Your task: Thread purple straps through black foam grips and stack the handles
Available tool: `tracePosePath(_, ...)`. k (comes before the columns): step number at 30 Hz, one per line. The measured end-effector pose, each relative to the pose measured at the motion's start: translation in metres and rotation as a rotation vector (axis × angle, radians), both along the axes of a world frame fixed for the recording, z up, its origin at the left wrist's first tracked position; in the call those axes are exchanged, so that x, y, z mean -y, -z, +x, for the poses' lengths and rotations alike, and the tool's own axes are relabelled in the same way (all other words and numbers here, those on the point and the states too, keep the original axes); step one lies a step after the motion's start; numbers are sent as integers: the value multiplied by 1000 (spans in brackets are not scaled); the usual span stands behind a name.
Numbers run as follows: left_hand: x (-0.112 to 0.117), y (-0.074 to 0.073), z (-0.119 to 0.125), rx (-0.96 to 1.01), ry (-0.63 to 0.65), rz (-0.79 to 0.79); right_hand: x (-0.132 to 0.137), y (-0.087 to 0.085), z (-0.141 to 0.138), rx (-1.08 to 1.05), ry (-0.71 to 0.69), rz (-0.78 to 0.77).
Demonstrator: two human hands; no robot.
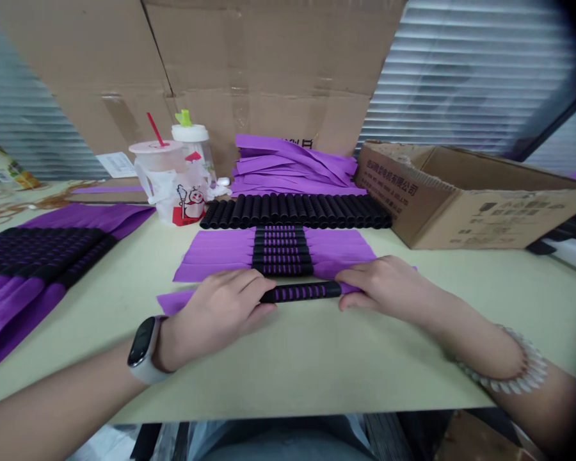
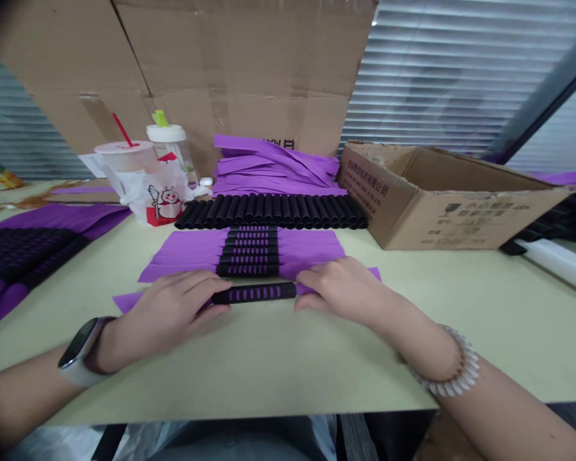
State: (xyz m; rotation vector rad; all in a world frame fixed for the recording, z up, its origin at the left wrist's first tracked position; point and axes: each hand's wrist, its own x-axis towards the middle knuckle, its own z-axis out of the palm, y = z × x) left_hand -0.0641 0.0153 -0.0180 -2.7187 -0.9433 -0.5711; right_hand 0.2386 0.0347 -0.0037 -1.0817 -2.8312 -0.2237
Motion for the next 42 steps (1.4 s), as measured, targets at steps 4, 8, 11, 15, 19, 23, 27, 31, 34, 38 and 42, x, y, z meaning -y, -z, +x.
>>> tracePosePath(4, -4, 0, -4, -4, -17, -65, -2, -7, 7, 55, 76, -58)
tracePosePath(8, -4, 1, -2, 23, -13, -101, 6, -6, -3, -4, 44, -23)
tracePosePath(11, -1, 3, 0, 58, 4, -89, 16, -1, -16, -141, -13, -30)
tracePosePath(15, 3, 3, -1, 114, 12, -61, 21, 5, -24, -219, -21, -110)
tracePosePath(19, 2, 1, -3, 119, -28, -19, 15, 2, -16, -269, -19, -75)
tracePosePath(23, -1, -1, -2, 104, -41, -55, 11, -1, -10, -289, -44, -92)
tracePosePath(27, -1, -3, 0, 135, -29, -92, 11, -4, -10, -312, -86, -142)
tracePosePath(31, 0, -5, 0, 148, -19, -83, 9, -6, -8, -329, -120, -136)
tracePosePath(34, -1, -5, 0, 136, -45, -117, 8, -6, -6, -307, -104, -108)
tracePosePath(38, 0, -3, -1, 120, -82, -148, 7, -4, -5, -283, -76, -75)
tracePosePath(42, -2, -5, -4, 116, -158, -162, 3, -7, 1, -264, -48, -39)
